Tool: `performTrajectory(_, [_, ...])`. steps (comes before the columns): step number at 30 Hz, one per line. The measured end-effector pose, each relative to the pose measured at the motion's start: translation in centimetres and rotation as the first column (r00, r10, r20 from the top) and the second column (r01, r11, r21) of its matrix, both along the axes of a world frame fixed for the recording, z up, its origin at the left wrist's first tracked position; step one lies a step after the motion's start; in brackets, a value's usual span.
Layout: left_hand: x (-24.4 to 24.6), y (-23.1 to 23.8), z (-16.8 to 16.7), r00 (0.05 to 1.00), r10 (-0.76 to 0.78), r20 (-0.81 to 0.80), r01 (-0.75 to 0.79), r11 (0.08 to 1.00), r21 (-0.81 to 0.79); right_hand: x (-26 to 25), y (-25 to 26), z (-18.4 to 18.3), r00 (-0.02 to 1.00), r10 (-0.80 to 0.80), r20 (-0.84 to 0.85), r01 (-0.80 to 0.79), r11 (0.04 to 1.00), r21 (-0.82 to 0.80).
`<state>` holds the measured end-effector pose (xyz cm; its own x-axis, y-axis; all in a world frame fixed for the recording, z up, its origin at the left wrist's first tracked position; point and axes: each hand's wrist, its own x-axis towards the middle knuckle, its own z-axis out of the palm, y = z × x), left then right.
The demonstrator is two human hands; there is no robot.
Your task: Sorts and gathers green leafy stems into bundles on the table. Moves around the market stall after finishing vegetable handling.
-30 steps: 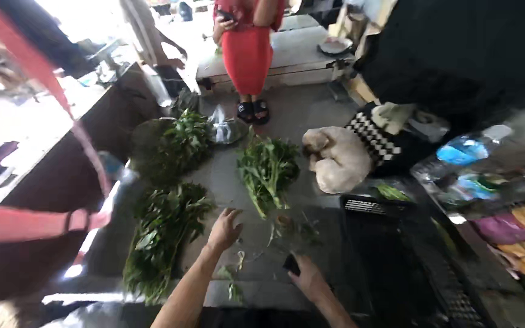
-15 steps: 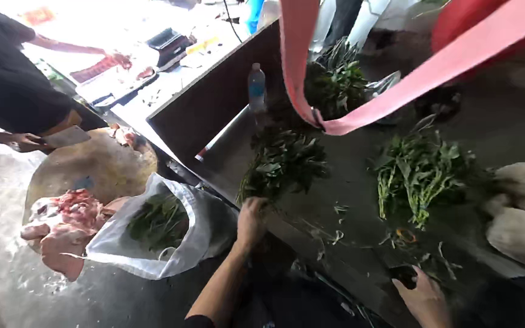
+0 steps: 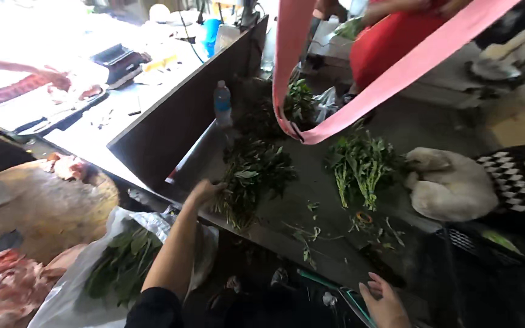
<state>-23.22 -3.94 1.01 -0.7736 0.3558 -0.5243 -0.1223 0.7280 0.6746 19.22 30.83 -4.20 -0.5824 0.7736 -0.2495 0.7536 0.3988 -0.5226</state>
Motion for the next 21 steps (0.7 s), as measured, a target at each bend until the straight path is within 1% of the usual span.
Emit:
performTrajectory(2, [-1.5,-0.4,1.8,0.996,-0.081,-0.030,0.079,0.996,-0.051,1.5,-0.6,0.1,0.998,-0.040,0.045,0.043,0.997,-0.068])
performTrajectory(3, [-1.9,-0.4,2.6,0.995,-0.097,-0.032,0.095,0.994,-0.061,1.8,-0.9,0.2,0.996,-0.045,0.072,0.052,0.994,-0.097])
performTrajectory(4, [-2.2,-0.4,3.1,0.996,-0.080,-0.038,0.078,0.996,-0.044,2.0,-1.2,0.3,0.995,-0.035,0.092,0.046,0.992,-0.115])
performTrajectory(7, [-2.7,-0.3,2.7,0.995,0.085,-0.053,-0.081,0.994,0.080,0.9,-2.0,0.3,0.995,0.026,0.096,-0.010,0.987,-0.162])
performTrajectory(8, [-2.9,-0.3,2.3,0.992,0.120,-0.036,-0.116,0.987,0.111,0.3,-2.2,0.3,0.995,0.051,0.089,-0.034,0.983,-0.179])
performTrajectory(10, [-2.5,-0.2,1.4,0.980,0.185,0.077,-0.196,0.963,0.183,-1.1,-2.5,0.3,0.992,0.105,0.068,-0.090,0.976,-0.199])
performTrajectory(13, [-0.9,-0.1,-0.4,0.927,0.264,0.268,-0.341,0.890,0.303,-3.2,-2.6,0.4,0.978,0.203,0.050,-0.189,0.961,-0.202])
performTrajectory(15, [-0.2,0.2,-1.0,0.895,0.290,0.340,-0.400,0.859,0.320,-4.3,-2.6,0.7,0.968,0.247,0.050,-0.234,0.954,-0.187])
performTrajectory(17, [0.2,1.0,-0.7,0.886,0.317,0.338,-0.429,0.837,0.340,-4.8,-2.7,1.3,0.961,0.269,0.063,-0.254,0.949,-0.187])
performTrajectory(18, [0.2,1.4,-0.2,0.888,0.325,0.326,-0.438,0.812,0.385,-5.0,-2.7,1.6,0.960,0.271,0.070,-0.254,0.949,-0.185])
performTrajectory(21, [-0.1,2.3,3.0,0.895,0.357,0.267,-0.444,0.672,0.593,-5.3,-2.5,2.5,0.964,0.256,0.073,-0.242,0.957,-0.158])
